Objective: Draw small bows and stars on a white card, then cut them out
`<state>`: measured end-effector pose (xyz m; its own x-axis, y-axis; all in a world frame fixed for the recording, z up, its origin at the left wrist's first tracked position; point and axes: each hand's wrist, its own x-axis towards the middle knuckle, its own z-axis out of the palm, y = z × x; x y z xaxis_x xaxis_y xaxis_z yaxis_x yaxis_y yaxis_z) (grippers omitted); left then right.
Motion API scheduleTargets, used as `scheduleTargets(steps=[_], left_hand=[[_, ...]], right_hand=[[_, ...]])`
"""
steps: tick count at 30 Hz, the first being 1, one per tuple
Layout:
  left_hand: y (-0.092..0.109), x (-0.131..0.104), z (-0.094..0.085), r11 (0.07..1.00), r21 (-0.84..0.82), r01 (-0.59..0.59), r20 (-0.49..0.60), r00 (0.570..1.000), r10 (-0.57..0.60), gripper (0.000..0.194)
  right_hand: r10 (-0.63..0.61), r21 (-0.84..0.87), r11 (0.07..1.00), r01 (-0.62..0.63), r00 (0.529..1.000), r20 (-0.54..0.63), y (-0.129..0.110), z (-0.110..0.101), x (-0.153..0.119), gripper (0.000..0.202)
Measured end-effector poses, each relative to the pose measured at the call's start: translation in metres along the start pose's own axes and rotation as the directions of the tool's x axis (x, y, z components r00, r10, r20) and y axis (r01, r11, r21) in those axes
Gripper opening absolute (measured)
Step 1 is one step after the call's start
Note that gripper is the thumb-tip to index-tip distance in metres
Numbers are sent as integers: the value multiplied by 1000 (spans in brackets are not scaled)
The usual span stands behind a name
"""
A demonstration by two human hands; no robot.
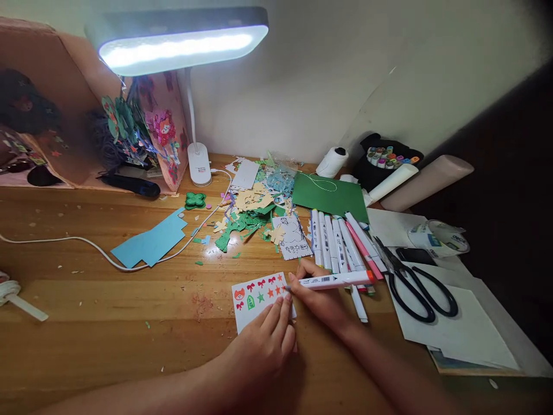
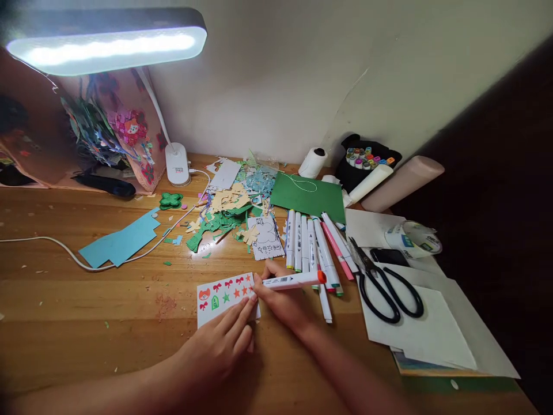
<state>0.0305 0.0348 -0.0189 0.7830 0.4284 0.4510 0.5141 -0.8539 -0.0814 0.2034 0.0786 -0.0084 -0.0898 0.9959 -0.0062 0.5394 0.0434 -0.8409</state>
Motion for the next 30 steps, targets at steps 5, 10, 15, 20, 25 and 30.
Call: scheduleTargets(steps=[5,10,15,20,25,30], left_hand=[[1,0,-1,1000,-12,6,13,1000,-6,15],[2,-1,1,1000,-15,3,26,1000,-3,17],[1,-1,2,1000,-20,11,-2,1000,-11,17],[-1,1,-2,1000,-21,18,11,1000,-18,17],[0,0,-2,1000,-16,4,27,1000,-4,16],[1,0,0,1000,-10,-1,22,1000,2,16]], right_hand=[[-13,7,1000,13,1000,4,2,0,-1,28],[-23,13,1000,24,1000,-16,1,1,0,27],[-24,11,1000,24,1000,-9,1,1,1,28],[-26,-4,1000,26,1000,0,-1,0,1,28],[-18,-5,1000,18,1000,5,-3,-1,0,28],[-17,-16,1000,17,1000,-2,-1,0,0,27]])
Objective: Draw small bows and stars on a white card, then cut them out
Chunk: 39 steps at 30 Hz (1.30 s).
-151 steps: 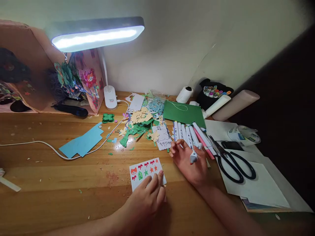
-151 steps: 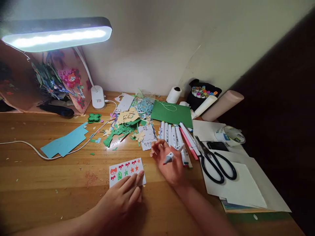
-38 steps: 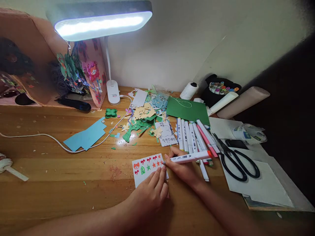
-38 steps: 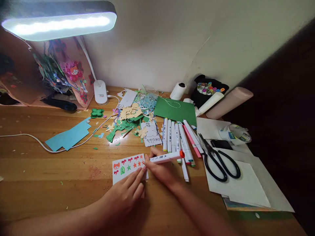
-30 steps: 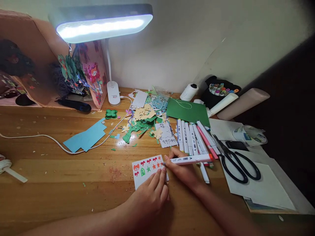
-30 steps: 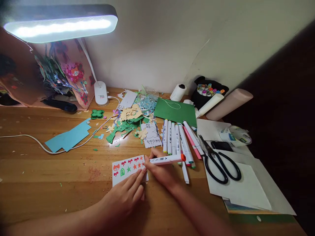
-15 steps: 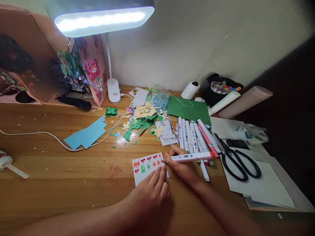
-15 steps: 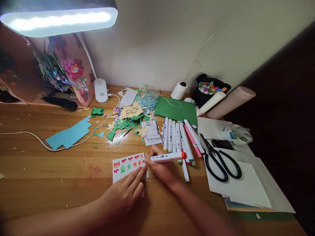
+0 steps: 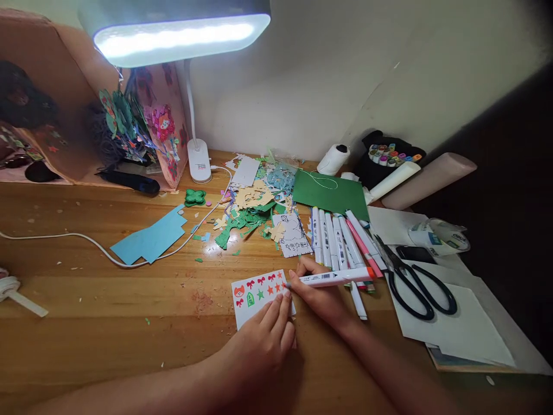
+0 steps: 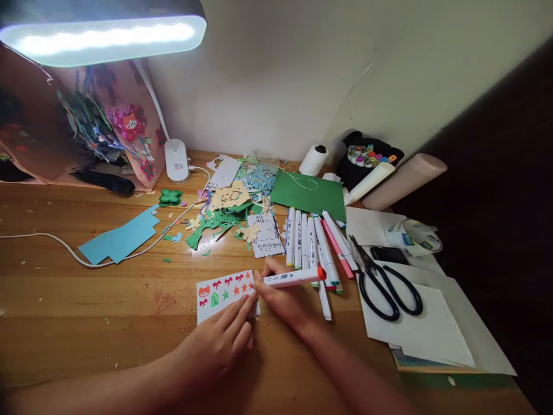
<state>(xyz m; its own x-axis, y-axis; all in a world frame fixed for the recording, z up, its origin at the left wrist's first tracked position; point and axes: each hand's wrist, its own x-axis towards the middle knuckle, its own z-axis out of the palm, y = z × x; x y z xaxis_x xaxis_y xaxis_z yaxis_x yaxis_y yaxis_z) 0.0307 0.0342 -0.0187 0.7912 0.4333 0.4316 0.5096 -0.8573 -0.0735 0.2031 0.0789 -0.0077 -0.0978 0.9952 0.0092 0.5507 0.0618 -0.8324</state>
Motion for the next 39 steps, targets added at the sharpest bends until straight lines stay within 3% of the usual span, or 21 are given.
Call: scheduleTargets(steps=[18,25,27,31,33,39], left_hand=[[-2,3,-3,1000,-11,12,-21,1000,-12,18],[-1,0,-1,1000,-18,-9,-6,1000,9,13],[-1,0,-1,1000,-24,1,-2,1000,-1,14],[-1,0,-1,999,-36,12,20,1000,-11,16],[-1,-1,0,999,-38,10,24,1000,-9,17],[-1,-2,1,999,-35,1,23,1000,-1,18]], right_hand=[[8,68,998,-7,1000,-14,-2,0,1,27],[41,316,948,38,970,-238,5,-2,-2,30],[85,503,862,57,963,-255,6,-4,-1,29],[89,827,552,107,978,-186,1,-8,5,21],[103,905,421,66,987,-120,-4,-10,7,10],[176,978,177,-112,981,80,-9,-14,3,27]])
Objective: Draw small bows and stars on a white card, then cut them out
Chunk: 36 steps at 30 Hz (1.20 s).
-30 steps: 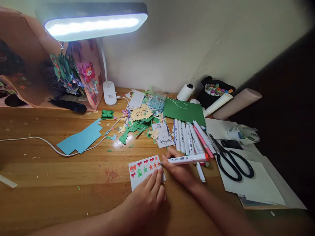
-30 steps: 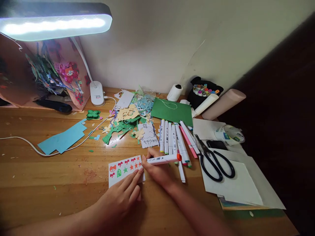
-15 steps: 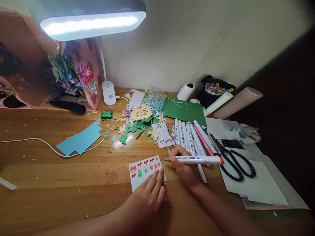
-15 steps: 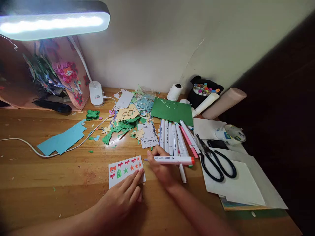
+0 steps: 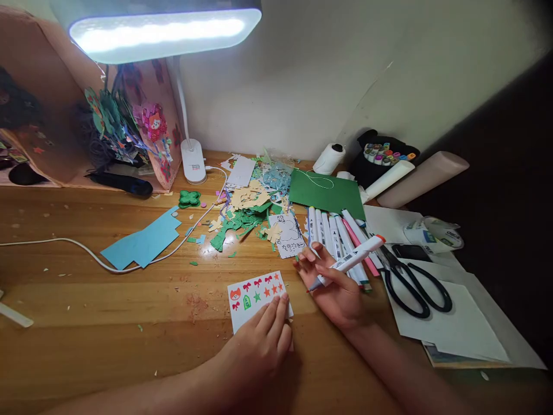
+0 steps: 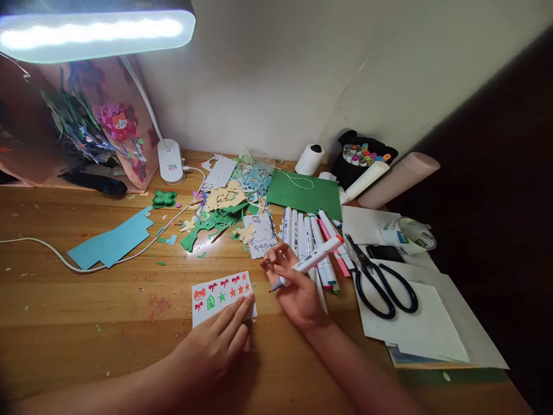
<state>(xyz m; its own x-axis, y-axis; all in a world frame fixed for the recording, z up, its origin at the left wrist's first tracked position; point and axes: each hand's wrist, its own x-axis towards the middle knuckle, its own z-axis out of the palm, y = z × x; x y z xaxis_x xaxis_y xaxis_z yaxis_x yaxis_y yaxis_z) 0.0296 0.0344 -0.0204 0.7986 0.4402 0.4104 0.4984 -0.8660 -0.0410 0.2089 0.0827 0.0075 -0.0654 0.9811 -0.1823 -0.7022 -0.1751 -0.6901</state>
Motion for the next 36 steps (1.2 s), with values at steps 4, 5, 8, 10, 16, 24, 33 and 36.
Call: scheduleTargets(steps=[4,5,8,10,16,24,33,36], left_hand=[[0,1,-1,1000,13,5,-6,1000,-5,21],[0,1,-1,1000,16,2,-6,1000,-2,21],[0,2,-3,1000,14,-2,-5,1000,2,21],[0,2,-3,1000,12,-3,-5,1000,3,20],[0,1,-2,1000,-5,10,-26,1000,-10,18],[0,0,0,1000,-10,12,-8,1000,-12,20],[-1,4,-5,1000,15,15,-33,999,-15,21],[-1,4,-4,1000,15,17,-57,998,-16,20]], right_hand=[[66,134,989,-63,998,-18,0,-3,-2,26],[79,152,986,-75,997,-20,0,-3,-3,29],[119,159,981,-114,993,-20,0,-2,-5,38],[132,149,981,-128,991,-16,0,-1,-6,41],[106,111,988,-104,994,-7,0,-1,-5,34],[-9,-194,981,14,1000,26,1,2,-1,36],[-67,-861,490,137,991,119,9,-6,-5,22],[-112,-907,390,159,986,125,11,-5,-4,29]])
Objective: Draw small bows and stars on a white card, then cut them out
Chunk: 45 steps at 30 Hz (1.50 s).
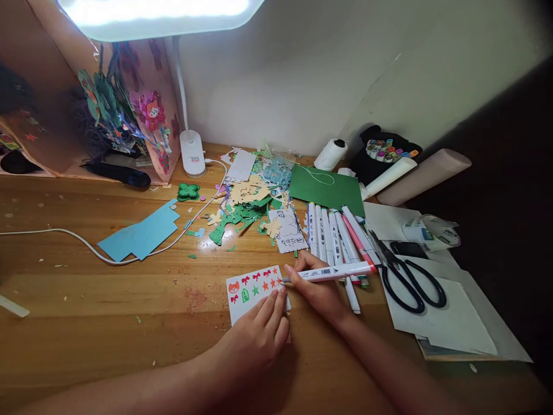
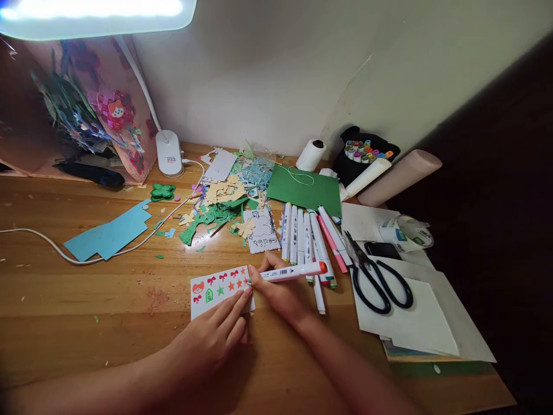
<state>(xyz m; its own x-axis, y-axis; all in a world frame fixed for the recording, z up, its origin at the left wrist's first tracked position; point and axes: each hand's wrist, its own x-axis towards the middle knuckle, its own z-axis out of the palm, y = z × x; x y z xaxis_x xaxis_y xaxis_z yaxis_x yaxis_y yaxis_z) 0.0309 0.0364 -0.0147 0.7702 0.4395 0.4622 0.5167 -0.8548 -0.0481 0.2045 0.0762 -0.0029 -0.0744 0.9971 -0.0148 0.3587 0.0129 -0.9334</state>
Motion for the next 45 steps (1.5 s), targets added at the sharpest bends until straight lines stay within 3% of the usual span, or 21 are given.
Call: scheduleTargets(steps=[8,31,34,38,40,45], left_hand=[[0,0,-2,1000,-4,2,23,1000,-2,20],[2,-2,3,1000,-13,2,21,1000,-2,18],[3,-2,3,1000,-9,5,14,1000,-5,17],[2,-4,5,1000,-16,6,22,1000,-6,15],[1,-4,4,1000,-16,0,37,999,1,15],[-2,-2,-1,999,-4,-41,50,998,41,20]], right_hand=[[-33,-121,992,34,999,10,5,1,1,30],[-47,-167,985,45,999,-4,6,2,-1,30],[-44,-102,994,41,999,-24,7,1,0,30],[-20,191,979,67,971,-237,8,-4,2,27],[-14,247,965,89,957,-289,7,-5,3,22],[-41,44,998,46,994,-99,1,-4,1,28]])
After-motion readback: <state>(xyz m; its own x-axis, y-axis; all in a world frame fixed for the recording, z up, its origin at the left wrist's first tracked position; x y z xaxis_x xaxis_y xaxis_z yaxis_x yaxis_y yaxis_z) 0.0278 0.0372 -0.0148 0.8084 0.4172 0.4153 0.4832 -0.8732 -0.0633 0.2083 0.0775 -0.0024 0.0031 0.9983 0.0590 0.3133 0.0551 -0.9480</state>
